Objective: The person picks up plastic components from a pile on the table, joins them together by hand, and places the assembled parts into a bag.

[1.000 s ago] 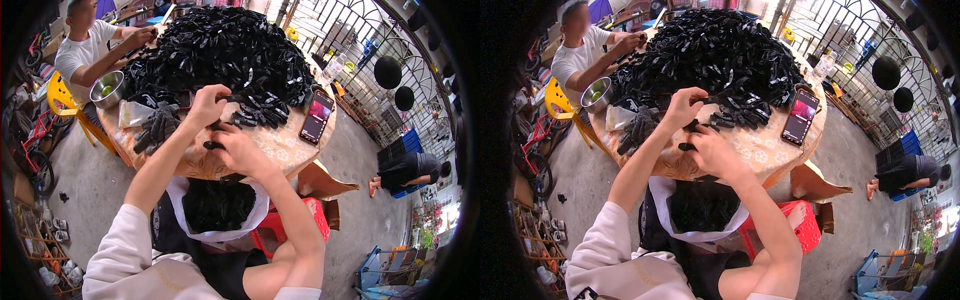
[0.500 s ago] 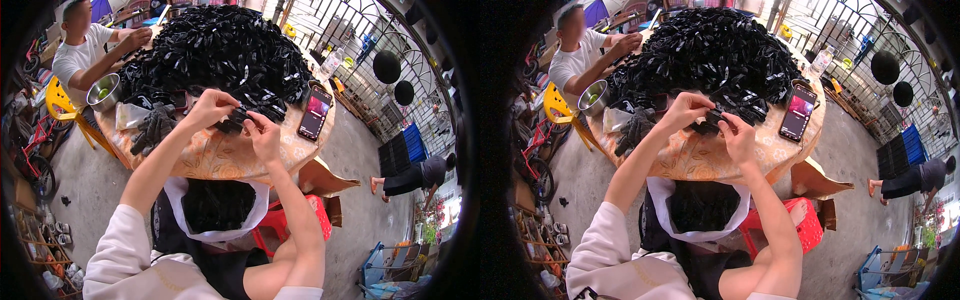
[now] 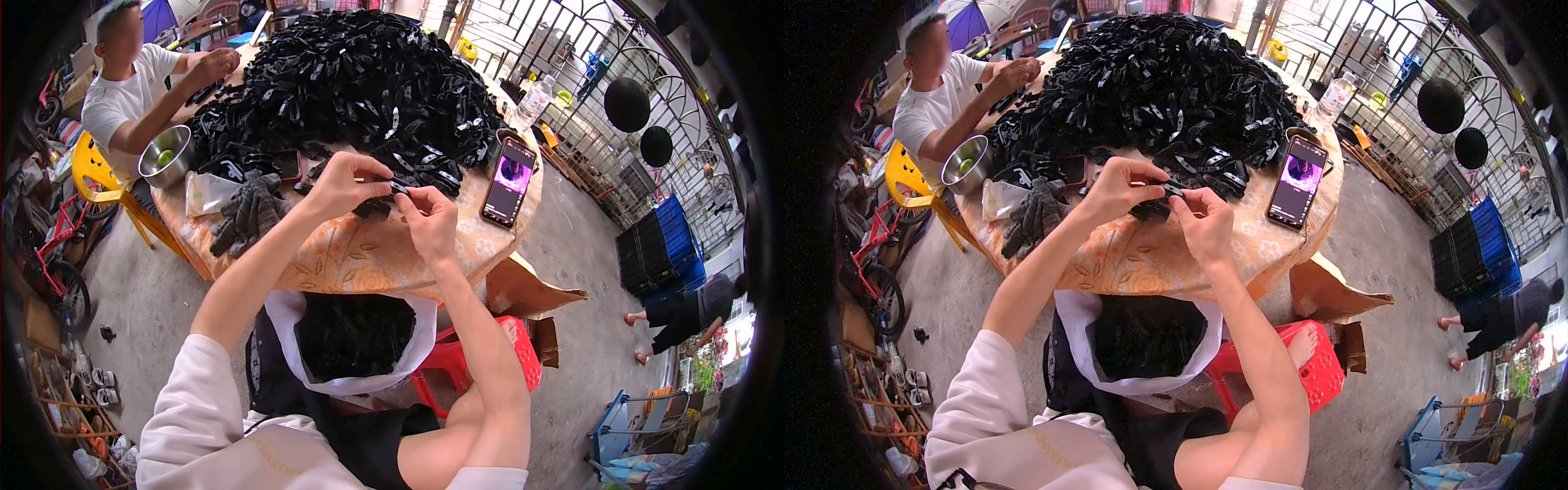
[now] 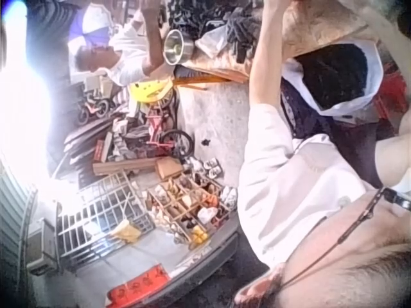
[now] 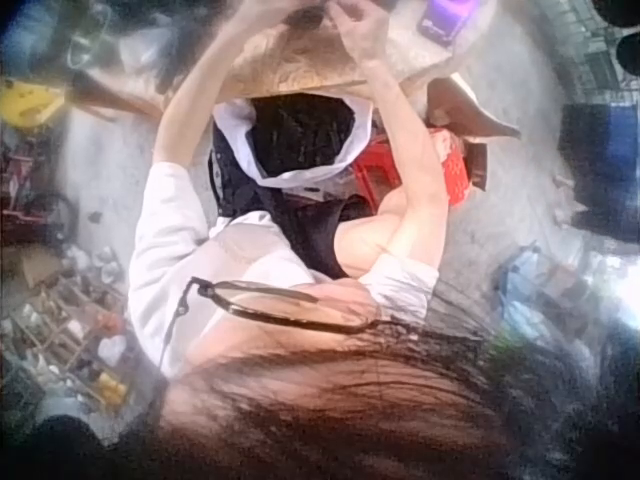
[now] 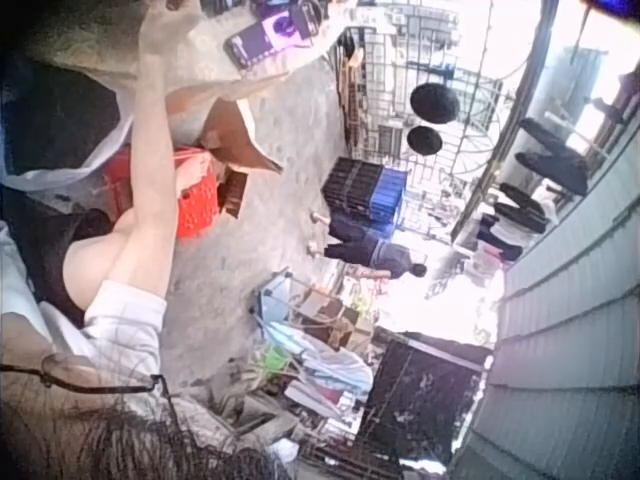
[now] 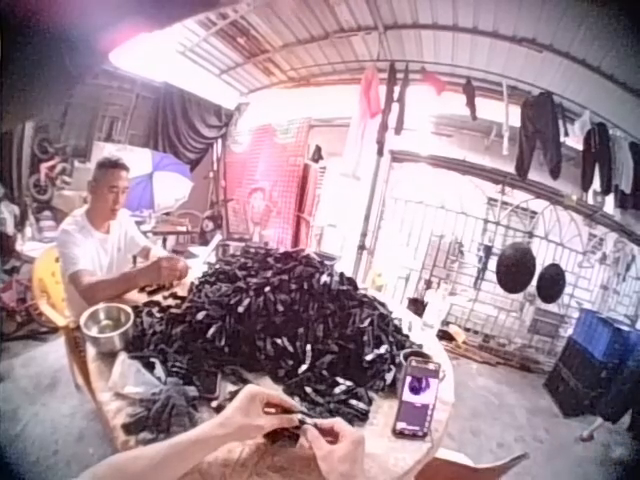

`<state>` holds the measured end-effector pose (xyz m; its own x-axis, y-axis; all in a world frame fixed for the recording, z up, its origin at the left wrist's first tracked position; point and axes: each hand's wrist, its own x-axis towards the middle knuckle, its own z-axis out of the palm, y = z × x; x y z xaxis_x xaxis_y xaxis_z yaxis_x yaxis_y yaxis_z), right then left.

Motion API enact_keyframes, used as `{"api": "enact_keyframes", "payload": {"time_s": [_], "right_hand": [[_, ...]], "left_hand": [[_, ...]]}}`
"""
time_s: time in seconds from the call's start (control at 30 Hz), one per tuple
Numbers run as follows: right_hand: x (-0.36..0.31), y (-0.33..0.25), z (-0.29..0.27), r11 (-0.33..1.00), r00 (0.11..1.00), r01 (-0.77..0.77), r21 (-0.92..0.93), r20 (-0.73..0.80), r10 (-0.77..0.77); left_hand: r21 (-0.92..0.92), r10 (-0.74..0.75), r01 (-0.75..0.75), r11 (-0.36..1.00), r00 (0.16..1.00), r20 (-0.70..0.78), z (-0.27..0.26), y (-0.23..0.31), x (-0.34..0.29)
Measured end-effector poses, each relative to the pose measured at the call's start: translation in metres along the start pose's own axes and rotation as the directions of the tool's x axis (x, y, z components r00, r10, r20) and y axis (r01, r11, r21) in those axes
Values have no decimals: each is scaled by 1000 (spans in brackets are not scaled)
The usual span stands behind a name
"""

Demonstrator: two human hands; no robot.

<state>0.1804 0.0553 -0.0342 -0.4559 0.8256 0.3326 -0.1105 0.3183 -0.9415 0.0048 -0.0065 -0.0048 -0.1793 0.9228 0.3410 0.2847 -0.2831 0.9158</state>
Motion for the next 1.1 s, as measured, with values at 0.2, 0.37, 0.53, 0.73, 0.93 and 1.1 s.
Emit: {"api": "enact_keyframes", "payload": {"time_s": [0.2,0.37,0.53,0.73,0.93,1.1], "right_hand": [[2,1,5,981,976,182,-60,-114,-188],[5,5,-3,992,996,28,122,81,-38],[3,5,-4,997,993,-42,63,111,35],[6,11,-7,992,994,-74,99,90,65],[9,8,-32,890,943,-285,355,268,195],[8,-7,-53,951,759,-301,76,622,191]], "left_hand": [[-24,22,-23,999,998,-56,2,5,0],[-28,41,-41,999,999,-30,2,4,0],[10,64,-64,998,998,-24,2,2,-1],[-40,104,-103,994,995,2,3,6,-3],[-288,79,-45,957,991,108,3,6,-1],[-91,21,-63,994,914,-404,-37,5,13]]}}
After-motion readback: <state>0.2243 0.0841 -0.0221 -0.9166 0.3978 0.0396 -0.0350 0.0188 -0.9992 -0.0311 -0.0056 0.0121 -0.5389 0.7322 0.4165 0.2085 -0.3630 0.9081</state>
